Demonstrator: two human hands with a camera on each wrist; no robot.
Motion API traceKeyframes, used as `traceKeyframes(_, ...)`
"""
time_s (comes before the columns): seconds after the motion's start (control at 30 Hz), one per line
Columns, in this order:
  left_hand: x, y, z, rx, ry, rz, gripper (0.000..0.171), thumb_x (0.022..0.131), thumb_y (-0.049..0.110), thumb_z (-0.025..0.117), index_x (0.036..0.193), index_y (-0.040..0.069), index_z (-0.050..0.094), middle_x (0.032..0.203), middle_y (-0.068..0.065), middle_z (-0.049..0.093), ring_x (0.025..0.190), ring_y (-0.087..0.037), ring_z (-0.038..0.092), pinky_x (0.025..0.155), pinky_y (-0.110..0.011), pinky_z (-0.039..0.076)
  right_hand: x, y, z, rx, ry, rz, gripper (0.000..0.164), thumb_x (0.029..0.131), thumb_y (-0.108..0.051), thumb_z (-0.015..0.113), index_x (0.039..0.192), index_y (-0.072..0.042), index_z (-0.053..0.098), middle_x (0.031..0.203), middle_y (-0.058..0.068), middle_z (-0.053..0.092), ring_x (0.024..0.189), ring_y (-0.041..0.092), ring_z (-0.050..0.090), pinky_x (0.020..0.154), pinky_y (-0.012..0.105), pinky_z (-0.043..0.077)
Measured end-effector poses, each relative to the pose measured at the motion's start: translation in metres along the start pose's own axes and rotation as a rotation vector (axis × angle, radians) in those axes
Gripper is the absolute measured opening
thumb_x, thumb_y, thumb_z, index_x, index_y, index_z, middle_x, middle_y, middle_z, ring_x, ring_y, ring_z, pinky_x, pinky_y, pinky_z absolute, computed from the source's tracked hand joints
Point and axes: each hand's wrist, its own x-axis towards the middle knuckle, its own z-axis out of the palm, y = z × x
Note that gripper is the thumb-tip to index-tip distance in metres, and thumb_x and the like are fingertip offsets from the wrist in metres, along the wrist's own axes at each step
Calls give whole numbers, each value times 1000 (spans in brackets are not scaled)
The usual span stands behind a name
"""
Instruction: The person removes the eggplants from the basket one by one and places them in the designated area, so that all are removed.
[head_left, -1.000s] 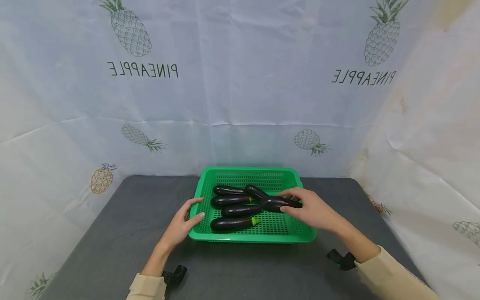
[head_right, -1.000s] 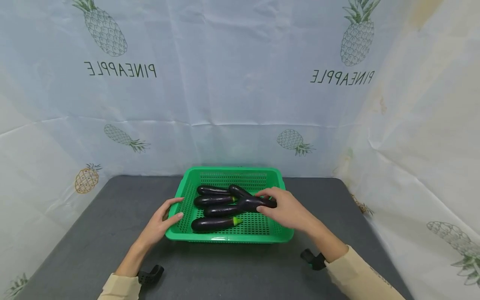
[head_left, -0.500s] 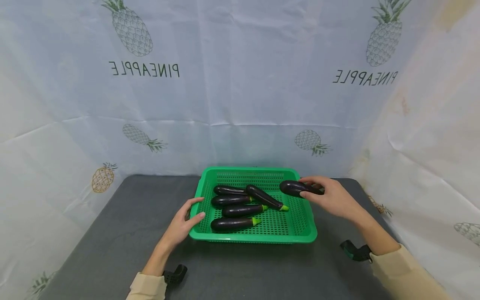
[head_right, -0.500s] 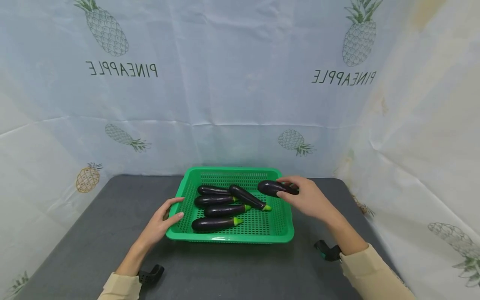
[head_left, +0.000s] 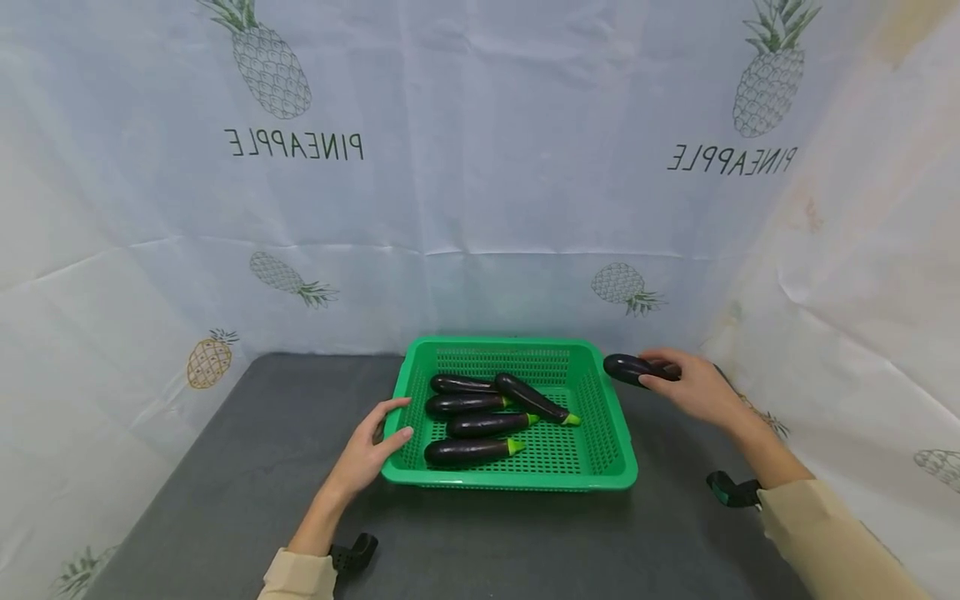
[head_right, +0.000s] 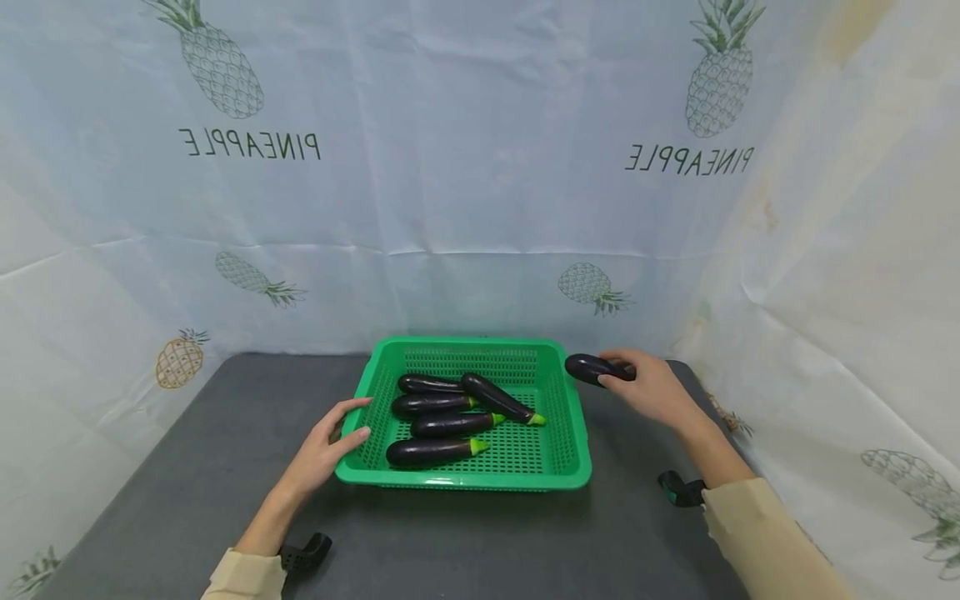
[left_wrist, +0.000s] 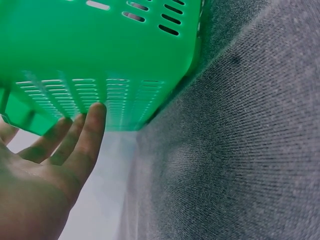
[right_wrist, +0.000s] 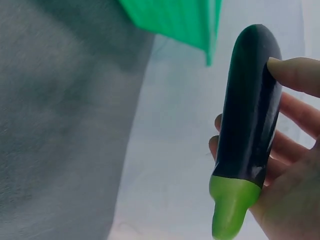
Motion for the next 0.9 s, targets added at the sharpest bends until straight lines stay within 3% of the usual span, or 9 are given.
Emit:
traceKeyframes(0.1,0,-2,1,-9,-2,6,51,104,22,61,150,9,46,156,-18,40,146,-41,33,109,-64,35,2,10,2,-4,3,23,48,103,-29,64,141,1,56,131,28,60,113,46,60,78,52,54)
traceKeyframes(0.2,1,-4,0,-10,-7,14,50,104,22,61,150,9,46,157,-18,38,149,-42,28,111,-68,30,4,22,5,1,4,36,49,103,-26,64,140,3,55,133,30,58,114,49,59,80,55,54)
traceKeyframes(0.33,1,-5,0,-14,-9,18,51,104,21,61,151,8,45,157,-19,38,148,-42,30,110,-67,32,4,41,12,0,-6,66,50,102,-28,65,139,4,56,129,31,60,111,48,61,75,49,55)
traceKeyframes(0.5,1,-5,0,-13,-6,21,50,104,20,61,150,9,46,155,-19,40,144,-41,37,106,-64,38,2,63,25,15,-29,76,47,101,-25,66,137,5,57,119,27,64,100,38,66,69,39,50)
traceKeyframes(0.9,0,-3,0,-11,-2,14,49,104,21,61,150,9,47,155,-19,41,144,-41,37,106,-64,38,-5,93,57,-29,-35,25,40,100,-17,68,133,2,61,126,26,62,111,45,60,84,58,52)
